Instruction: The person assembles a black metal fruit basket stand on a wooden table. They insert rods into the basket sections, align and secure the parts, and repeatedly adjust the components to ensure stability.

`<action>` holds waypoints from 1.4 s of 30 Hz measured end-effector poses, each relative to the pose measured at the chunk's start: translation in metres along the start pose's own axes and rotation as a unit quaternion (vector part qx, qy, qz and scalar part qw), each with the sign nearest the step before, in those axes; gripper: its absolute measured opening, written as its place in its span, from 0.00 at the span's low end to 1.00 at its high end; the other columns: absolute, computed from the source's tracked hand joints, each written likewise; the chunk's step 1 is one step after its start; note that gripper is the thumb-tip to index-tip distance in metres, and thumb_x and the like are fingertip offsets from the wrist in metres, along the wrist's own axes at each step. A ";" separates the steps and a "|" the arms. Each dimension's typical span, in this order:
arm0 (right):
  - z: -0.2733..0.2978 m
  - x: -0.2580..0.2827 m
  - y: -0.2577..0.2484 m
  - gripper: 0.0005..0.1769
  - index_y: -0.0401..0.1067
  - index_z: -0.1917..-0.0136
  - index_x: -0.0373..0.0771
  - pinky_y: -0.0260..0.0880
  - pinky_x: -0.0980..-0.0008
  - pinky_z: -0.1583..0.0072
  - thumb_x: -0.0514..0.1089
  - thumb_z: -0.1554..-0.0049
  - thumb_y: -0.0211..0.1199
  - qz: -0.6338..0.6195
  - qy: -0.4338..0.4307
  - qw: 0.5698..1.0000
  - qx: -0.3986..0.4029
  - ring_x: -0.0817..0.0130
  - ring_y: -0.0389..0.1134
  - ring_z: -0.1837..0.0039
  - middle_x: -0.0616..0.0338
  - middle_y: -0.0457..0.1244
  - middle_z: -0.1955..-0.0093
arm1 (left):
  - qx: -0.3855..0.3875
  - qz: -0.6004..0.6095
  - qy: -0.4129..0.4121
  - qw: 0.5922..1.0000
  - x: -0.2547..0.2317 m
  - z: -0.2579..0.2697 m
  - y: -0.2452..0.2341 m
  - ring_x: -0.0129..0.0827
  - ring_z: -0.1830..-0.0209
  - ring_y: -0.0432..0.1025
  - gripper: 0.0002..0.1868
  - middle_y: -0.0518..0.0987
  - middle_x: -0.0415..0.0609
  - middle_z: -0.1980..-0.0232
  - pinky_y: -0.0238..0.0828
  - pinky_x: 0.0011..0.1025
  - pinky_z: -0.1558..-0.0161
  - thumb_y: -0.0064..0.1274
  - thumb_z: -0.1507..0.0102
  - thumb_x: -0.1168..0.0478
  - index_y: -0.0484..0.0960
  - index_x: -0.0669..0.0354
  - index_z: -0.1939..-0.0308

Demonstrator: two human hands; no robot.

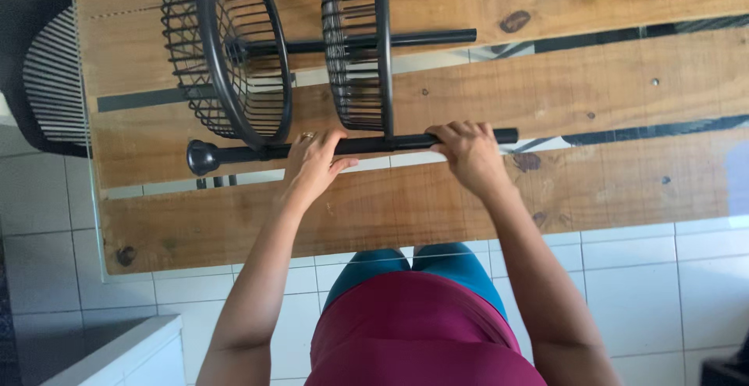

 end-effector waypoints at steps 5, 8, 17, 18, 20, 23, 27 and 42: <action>0.003 0.000 -0.051 0.17 0.74 0.37 0.46 0.62 0.55 0.37 0.42 0.40 0.65 -0.019 -0.020 0.997 -0.076 0.55 0.66 0.41 0.57 0.68 0.46 | -0.137 0.000 0.081 0.987 -0.038 -0.014 -0.025 0.42 0.59 0.75 0.22 0.81 0.46 0.59 0.69 0.41 0.53 0.66 0.41 0.46 0.82 0.54 0.50; 0.015 0.013 -0.075 0.27 0.69 0.28 0.44 0.61 0.50 0.31 0.38 0.40 0.62 0.029 -0.047 0.985 -0.165 0.56 0.64 0.39 0.54 0.65 0.41 | -0.136 -0.022 0.080 0.987 -0.052 -0.027 -0.035 0.41 0.62 0.73 0.21 0.80 0.46 0.62 0.67 0.41 0.56 0.65 0.40 0.46 0.84 0.52 0.49; 0.034 0.051 -0.038 0.45 0.50 0.16 0.44 0.62 0.57 0.43 0.43 0.41 0.65 0.006 0.007 0.992 -0.128 0.57 0.62 0.49 0.56 0.61 0.53 | -0.148 -0.061 0.070 0.985 -0.061 -0.046 -0.072 0.40 0.58 0.74 0.22 0.80 0.45 0.61 0.64 0.41 0.54 0.60 0.36 0.42 0.85 0.51 0.46; 0.030 0.052 -0.033 0.46 0.49 0.16 0.45 0.62 0.57 0.44 0.43 0.42 0.66 0.009 0.008 0.993 -0.118 0.57 0.63 0.49 0.56 0.61 0.54 | -0.146 -0.061 0.071 0.985 -0.062 -0.046 -0.075 0.40 0.58 0.73 0.22 0.80 0.44 0.60 0.64 0.41 0.54 0.59 0.35 0.42 0.85 0.51 0.46; 0.023 0.054 -0.026 0.49 0.48 0.16 0.45 0.62 0.58 0.46 0.42 0.45 0.66 0.015 0.009 0.995 -0.099 0.56 0.63 0.50 0.57 0.62 0.54 | -0.142 -0.060 0.075 0.985 -0.062 -0.046 -0.080 0.40 0.58 0.73 0.21 0.82 0.43 0.59 0.63 0.41 0.53 0.58 0.34 0.43 0.85 0.51 0.45; 0.016 0.056 -0.023 0.50 0.47 0.16 0.46 0.62 0.58 0.45 0.42 0.45 0.67 0.010 0.017 0.994 -0.105 0.57 0.63 0.51 0.57 0.62 0.55 | -0.125 -0.059 0.059 0.989 -0.062 -0.045 -0.087 0.41 0.58 0.74 0.22 0.82 0.43 0.60 0.61 0.40 0.54 0.57 0.35 0.42 0.86 0.51 0.46; 0.010 0.060 -0.025 0.51 0.47 0.15 0.46 0.63 0.58 0.46 0.40 0.47 0.67 0.006 0.022 0.995 -0.100 0.57 0.64 0.51 0.57 0.63 0.55 | -0.120 -0.059 0.059 0.989 -0.063 -0.045 -0.094 0.40 0.59 0.73 0.22 0.82 0.43 0.60 0.61 0.39 0.54 0.56 0.34 0.41 0.86 0.52 0.47; 0.076 -0.103 -0.110 0.50 0.41 0.12 0.39 0.62 0.56 0.47 0.41 0.38 0.67 0.105 0.197 0.965 -0.138 0.58 0.67 0.52 0.55 0.66 0.55 | -0.103 -0.054 0.058 0.992 -0.060 -0.049 -0.108 0.41 0.61 0.73 0.22 0.81 0.45 0.60 0.61 0.39 0.54 0.56 0.34 0.42 0.85 0.52 0.46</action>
Point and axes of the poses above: each hand's wrist, its own z-axis away from the middle knuckle, its own y-axis out of the palm, x = y × z, the point moved 4 cm from there along -z, towards the middle knuckle
